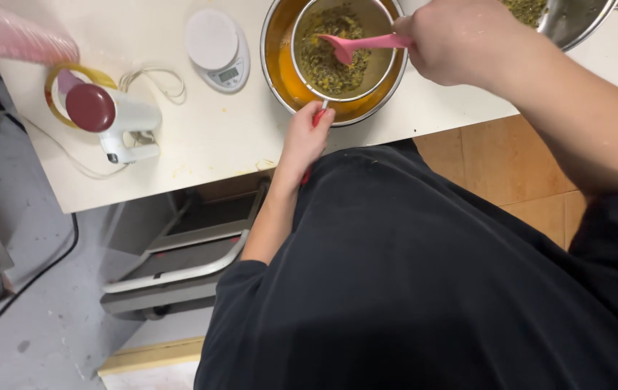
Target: Straining passion fruit seeds and pulp through a mesh strainer to extract juice.
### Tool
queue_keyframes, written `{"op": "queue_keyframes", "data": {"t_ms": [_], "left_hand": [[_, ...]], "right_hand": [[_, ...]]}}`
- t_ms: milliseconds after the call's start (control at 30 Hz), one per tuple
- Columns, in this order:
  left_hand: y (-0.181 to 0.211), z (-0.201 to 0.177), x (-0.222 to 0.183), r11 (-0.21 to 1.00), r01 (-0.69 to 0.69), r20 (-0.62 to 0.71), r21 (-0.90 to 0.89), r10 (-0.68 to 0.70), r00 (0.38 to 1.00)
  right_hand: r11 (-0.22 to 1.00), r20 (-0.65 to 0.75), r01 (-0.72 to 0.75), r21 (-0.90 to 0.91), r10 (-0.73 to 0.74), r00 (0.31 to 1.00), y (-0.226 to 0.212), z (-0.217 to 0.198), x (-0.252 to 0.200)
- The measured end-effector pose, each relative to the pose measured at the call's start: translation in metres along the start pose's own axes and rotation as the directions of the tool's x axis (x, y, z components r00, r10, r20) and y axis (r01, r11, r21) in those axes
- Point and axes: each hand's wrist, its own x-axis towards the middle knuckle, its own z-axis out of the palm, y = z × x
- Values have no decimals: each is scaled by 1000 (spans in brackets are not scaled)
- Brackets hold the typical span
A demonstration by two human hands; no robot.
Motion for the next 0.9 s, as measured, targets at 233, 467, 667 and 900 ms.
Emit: {"op": "queue_keyframes", "data": {"t_ms": [233,467,667,900], "left_hand": [[46,-14,-7,865,367,163,-341,-330,930],[60,-10,-6,873,394,153,-289,-364,919],[54,-7,-14,890,363,165,-277,-328,930],[82,2,-14,986,85,39,142,-91,995]], "right_hand": [[183,-684,671,718,10,729,1,80,25],[-181,-670,819,545,494,555,-19,109,38],[-149,-685,912,382,616,388,-13,100,29],[-168,-768,940,297,543,340,-30,99,54]]}}
